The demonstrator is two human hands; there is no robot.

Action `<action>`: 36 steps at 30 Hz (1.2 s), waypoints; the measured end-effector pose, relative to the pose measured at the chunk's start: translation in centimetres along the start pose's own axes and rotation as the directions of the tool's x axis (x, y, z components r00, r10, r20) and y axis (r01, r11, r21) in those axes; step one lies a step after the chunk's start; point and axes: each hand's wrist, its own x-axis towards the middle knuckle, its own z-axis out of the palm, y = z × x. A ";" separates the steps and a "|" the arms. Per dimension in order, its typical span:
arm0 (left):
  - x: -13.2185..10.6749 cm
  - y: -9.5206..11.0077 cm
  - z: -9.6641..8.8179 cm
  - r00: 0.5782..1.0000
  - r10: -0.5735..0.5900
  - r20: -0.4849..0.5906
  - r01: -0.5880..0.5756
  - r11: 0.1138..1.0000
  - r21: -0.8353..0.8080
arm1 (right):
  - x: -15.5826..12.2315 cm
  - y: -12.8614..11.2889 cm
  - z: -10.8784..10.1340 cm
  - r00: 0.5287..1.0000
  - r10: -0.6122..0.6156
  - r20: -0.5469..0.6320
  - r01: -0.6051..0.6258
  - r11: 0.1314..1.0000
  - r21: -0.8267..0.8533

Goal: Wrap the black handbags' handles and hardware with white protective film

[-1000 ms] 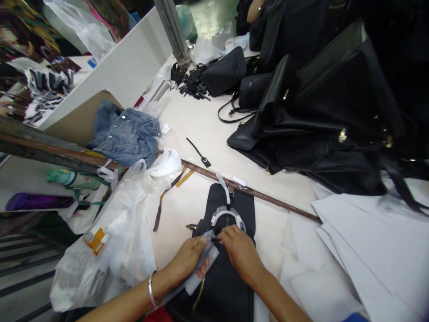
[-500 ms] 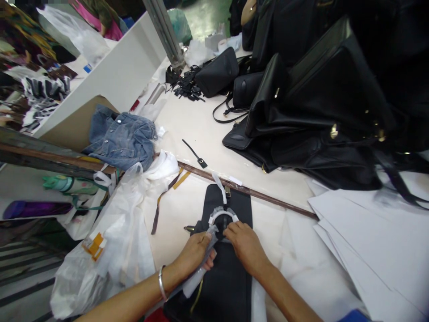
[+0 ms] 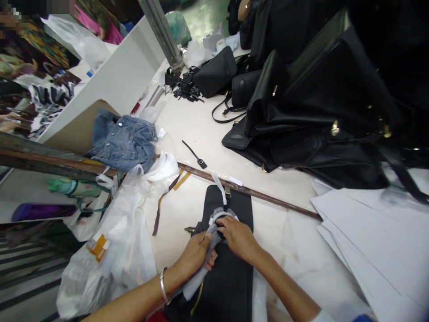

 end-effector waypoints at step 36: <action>0.1 -1.7 -0.5 1.000 -0.006 0.001 0.006 0.997 0.080 | 0.4 -1.0 0.8 0.996 0.056 0.076 -0.065 0.990 0.125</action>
